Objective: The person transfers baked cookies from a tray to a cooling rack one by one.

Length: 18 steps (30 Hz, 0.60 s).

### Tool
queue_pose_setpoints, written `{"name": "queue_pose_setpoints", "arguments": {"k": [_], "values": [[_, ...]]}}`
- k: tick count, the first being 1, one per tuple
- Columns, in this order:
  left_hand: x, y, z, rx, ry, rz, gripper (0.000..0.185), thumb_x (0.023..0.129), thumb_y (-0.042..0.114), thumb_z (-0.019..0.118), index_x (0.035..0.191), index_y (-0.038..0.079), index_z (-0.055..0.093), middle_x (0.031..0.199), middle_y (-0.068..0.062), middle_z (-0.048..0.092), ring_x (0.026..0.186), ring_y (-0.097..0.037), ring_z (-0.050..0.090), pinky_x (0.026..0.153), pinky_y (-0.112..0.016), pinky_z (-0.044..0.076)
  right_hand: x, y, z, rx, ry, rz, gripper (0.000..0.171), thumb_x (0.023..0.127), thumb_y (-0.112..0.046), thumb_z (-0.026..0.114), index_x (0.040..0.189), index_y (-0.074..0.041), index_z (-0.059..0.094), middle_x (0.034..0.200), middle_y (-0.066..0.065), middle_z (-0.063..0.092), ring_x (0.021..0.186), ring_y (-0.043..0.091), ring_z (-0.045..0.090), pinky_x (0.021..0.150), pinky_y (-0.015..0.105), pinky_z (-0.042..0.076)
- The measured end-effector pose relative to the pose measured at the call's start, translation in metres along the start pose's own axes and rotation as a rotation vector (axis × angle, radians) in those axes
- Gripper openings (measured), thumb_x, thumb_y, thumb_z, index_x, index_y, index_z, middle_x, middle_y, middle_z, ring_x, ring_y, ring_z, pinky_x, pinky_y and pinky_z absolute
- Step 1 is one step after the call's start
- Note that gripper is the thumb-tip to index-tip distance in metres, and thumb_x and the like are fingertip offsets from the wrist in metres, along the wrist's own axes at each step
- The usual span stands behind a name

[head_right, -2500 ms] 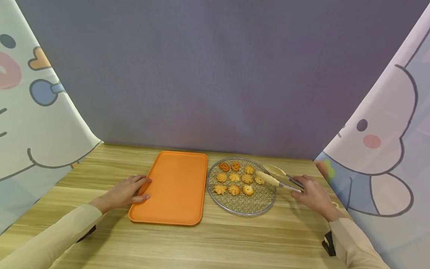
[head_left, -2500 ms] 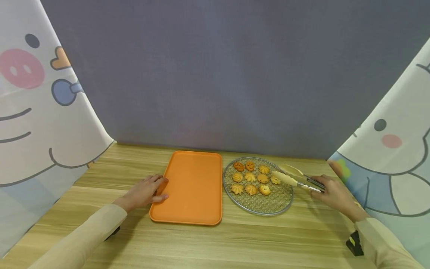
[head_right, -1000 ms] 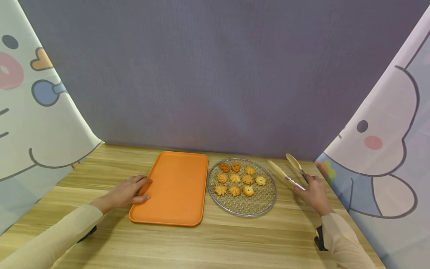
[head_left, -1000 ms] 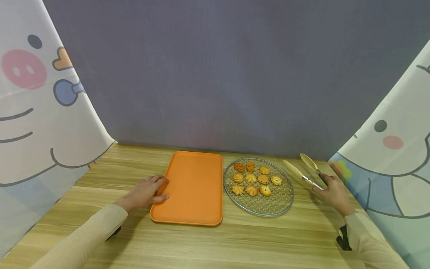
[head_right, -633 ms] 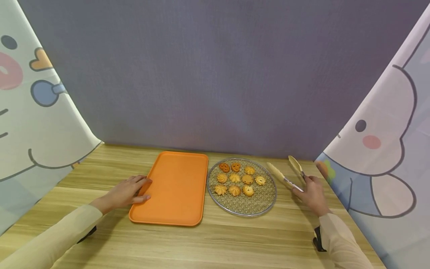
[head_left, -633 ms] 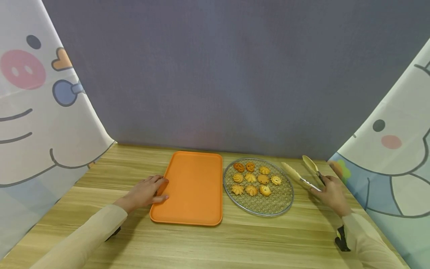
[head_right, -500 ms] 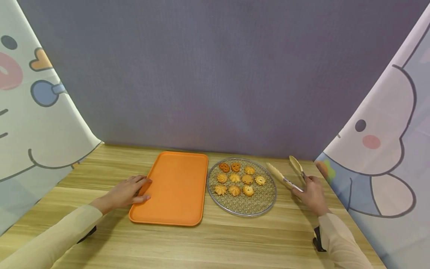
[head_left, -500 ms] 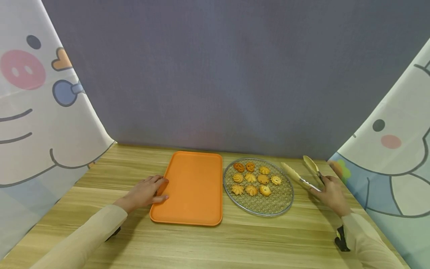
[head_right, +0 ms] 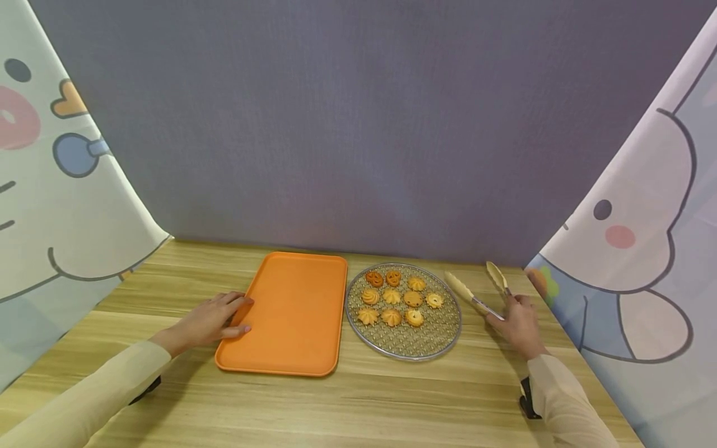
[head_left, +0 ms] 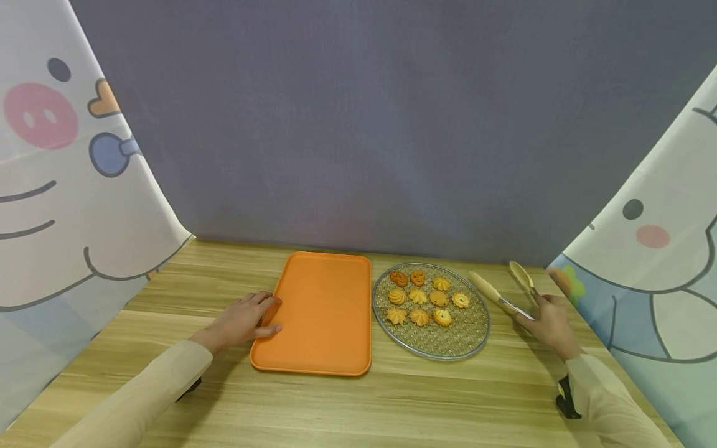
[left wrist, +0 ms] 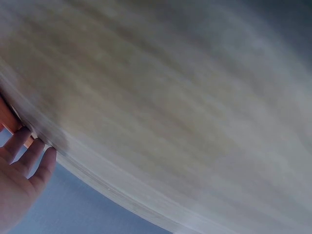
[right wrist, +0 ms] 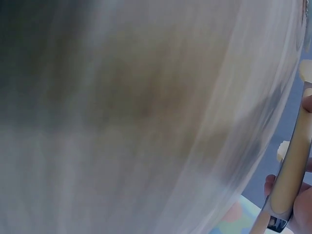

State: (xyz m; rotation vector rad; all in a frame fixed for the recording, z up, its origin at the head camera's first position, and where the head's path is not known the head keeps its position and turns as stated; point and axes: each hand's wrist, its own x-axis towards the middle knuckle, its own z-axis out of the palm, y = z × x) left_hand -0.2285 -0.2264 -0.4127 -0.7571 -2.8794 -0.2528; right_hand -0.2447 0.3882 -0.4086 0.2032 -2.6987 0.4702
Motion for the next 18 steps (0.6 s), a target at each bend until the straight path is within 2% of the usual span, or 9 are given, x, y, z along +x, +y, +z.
{"name": "queue_pose_setpoints", "arguments": {"k": [5,8,13,18], "values": [[0.0,-0.0005,0.0002,-0.005,-0.005,-0.003,0.059,0.084,0.048,0.058,0.125,0.005,0.053,0.126,-0.02,0.051,0.113,-0.041,0.05,0.086,-0.06,0.042,-0.0014,-0.0007,0.0027,0.009,0.021,-0.002,0.066,0.072,-0.014,0.07,0.115,0.028,0.043,0.103,0.046,0.045,0.083,0.053,0.048,0.065,0.06,0.042],[0.0,-0.0017,0.0008,-0.005,-0.01,-0.005,0.06,0.085,0.049,0.057,0.125,0.006,0.053,0.126,-0.02,0.051,0.113,-0.041,0.05,0.087,-0.06,0.042,-0.0011,-0.0006,0.0038,0.013,0.028,-0.006,0.06,0.072,-0.014,0.069,0.114,0.022,0.047,0.101,0.045,0.046,0.082,0.051,0.049,0.065,0.059,0.042],[0.0006,-0.0027,0.0009,-0.007,-0.024,-0.012,0.061,0.085,0.051,0.056,0.126,0.007,0.052,0.127,-0.02,0.05,0.115,-0.042,0.049,0.088,-0.06,0.04,-0.0004,0.0008,0.0049,-0.018,-0.021,0.0,0.058,0.076,-0.018,0.068,0.114,0.02,0.046,0.1,0.045,0.046,0.091,0.056,0.045,0.068,0.061,0.041],[0.0011,-0.0028,0.0008,-0.007,-0.038,-0.017,0.062,0.085,0.053,0.054,0.127,0.007,0.051,0.128,-0.02,0.049,0.115,-0.042,0.048,0.089,-0.061,0.04,-0.0006,0.003,0.0071,-0.048,-0.058,-0.001,0.057,0.078,-0.019,0.068,0.112,0.022,0.046,0.094,0.042,0.049,0.091,0.053,0.045,0.068,0.06,0.041]]}}
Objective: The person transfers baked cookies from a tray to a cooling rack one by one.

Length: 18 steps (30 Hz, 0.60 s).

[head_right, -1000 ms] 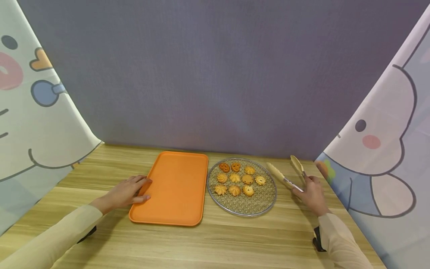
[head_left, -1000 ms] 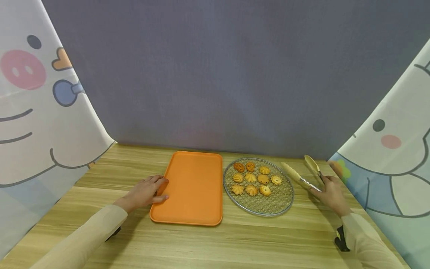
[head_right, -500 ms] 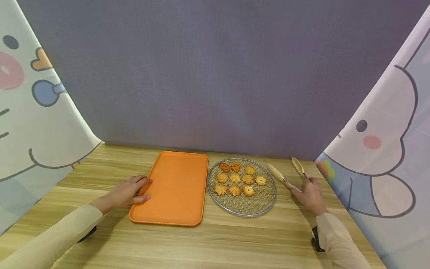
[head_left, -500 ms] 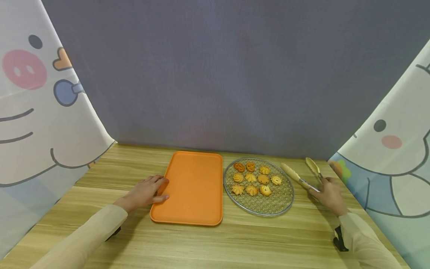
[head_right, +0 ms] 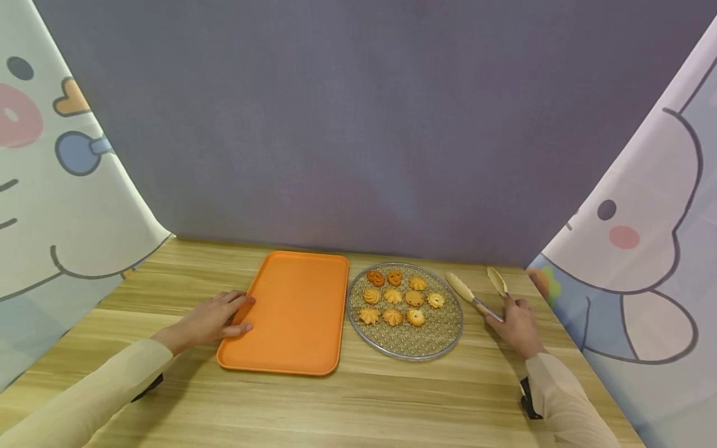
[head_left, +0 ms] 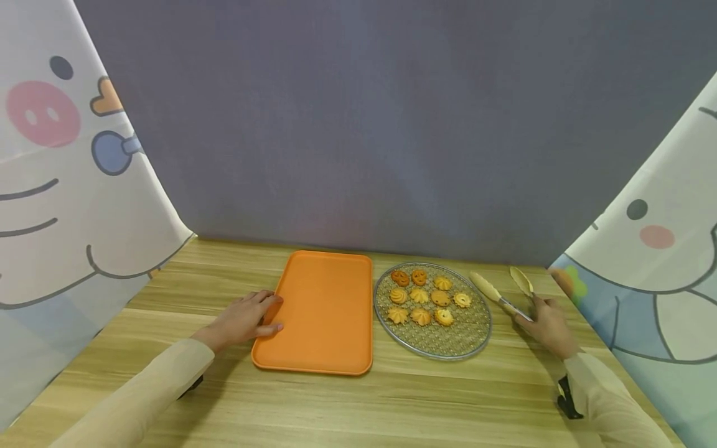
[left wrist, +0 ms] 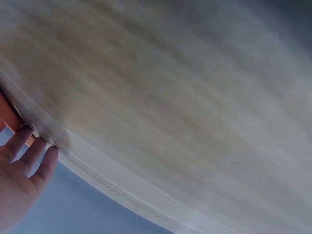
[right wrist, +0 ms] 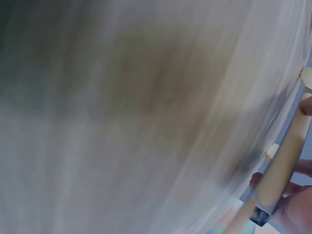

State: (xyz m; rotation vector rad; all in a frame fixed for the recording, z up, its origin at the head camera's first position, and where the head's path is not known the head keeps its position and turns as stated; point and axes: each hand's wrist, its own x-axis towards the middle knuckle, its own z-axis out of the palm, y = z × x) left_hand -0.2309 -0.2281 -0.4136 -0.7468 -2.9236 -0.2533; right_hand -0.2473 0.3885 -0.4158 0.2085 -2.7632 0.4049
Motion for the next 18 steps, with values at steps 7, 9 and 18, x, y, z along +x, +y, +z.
{"name": "queue_pose_setpoints", "arguments": {"k": [7,9,18], "values": [[0.0012,-0.0003,-0.0011,-0.007,0.0,0.007,0.062,0.085,0.053,0.055,0.126,0.007,0.052,0.128,-0.019,0.049,0.114,-0.042,0.049,0.088,-0.061,0.04,-0.001,-0.0011,-0.0007,-0.018,-0.02,-0.008,0.045,0.077,-0.019,0.068,0.097,0.017,0.05,0.086,0.036,0.052,0.088,0.05,0.048,0.068,0.057,0.042],[0.0013,-0.0003,-0.0017,-0.009,-0.004,0.001,0.062,0.084,0.052,0.056,0.127,0.007,0.052,0.128,-0.019,0.049,0.114,-0.041,0.049,0.088,-0.061,0.04,-0.0004,-0.0016,-0.0013,-0.012,-0.046,0.005,0.048,0.078,-0.02,0.067,0.1,0.018,0.048,0.09,0.038,0.05,0.089,0.051,0.047,0.07,0.057,0.042],[0.002,0.002,-0.0056,-0.009,-0.025,-0.001,0.061,0.084,0.05,0.058,0.125,0.006,0.052,0.126,-0.021,0.05,0.113,-0.042,0.05,0.087,-0.06,0.041,-0.0016,-0.0035,-0.0022,-0.034,-0.119,0.052,0.064,0.08,-0.022,0.066,0.115,0.024,0.038,0.097,0.043,0.044,0.084,0.051,0.05,0.067,0.057,0.043]]}}
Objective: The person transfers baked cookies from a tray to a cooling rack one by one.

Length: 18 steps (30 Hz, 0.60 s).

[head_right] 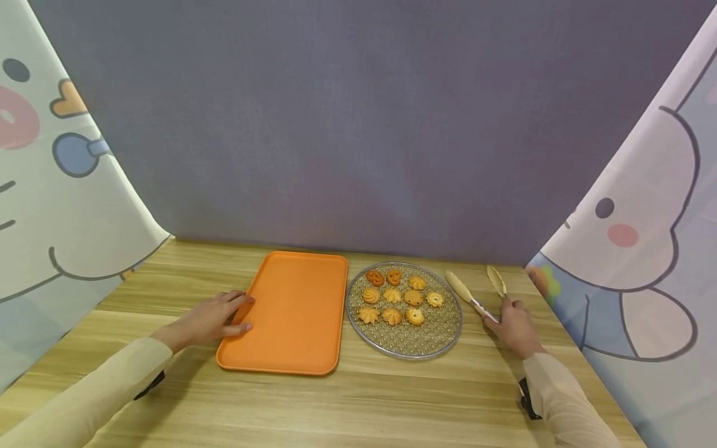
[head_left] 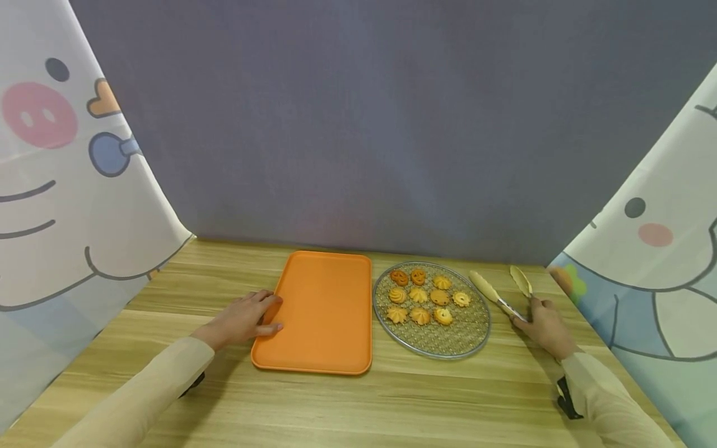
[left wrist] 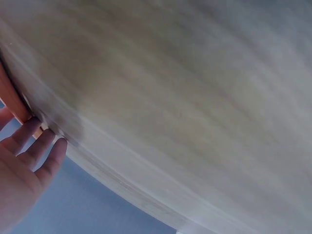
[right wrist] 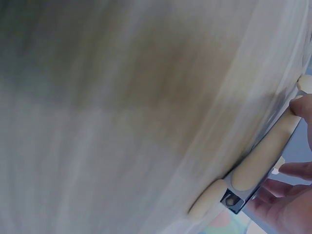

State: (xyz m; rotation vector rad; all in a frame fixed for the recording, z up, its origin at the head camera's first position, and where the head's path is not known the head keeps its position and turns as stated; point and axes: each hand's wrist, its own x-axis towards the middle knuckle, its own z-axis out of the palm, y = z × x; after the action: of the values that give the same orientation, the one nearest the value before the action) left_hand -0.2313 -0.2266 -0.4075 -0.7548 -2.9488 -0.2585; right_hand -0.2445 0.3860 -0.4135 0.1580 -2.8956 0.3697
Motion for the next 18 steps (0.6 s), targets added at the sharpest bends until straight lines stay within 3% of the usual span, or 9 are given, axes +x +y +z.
{"name": "queue_pose_setpoints", "arguments": {"k": [10,18], "values": [[0.003,0.003,-0.005,0.004,0.001,0.02,0.057,0.083,0.046,0.061,0.122,0.004,0.054,0.123,-0.022,0.053,0.109,-0.042,0.052,0.084,-0.057,0.044,0.0,-0.004,-0.005,0.004,-0.027,0.018,0.068,0.081,-0.021,0.065,0.119,0.026,0.034,0.101,0.047,0.043,0.092,0.057,0.045,0.074,0.06,0.041],[-0.002,0.0,-0.01,-0.056,0.06,0.043,0.054,0.083,0.037,0.064,0.121,0.001,0.053,0.119,-0.021,0.055,0.103,-0.04,0.056,0.085,-0.052,0.046,0.0,-0.006,-0.014,-0.038,-0.014,0.005,0.061,0.084,-0.028,0.063,0.112,0.022,0.041,0.101,0.044,0.046,0.092,0.057,0.046,0.078,0.062,0.037]]}}
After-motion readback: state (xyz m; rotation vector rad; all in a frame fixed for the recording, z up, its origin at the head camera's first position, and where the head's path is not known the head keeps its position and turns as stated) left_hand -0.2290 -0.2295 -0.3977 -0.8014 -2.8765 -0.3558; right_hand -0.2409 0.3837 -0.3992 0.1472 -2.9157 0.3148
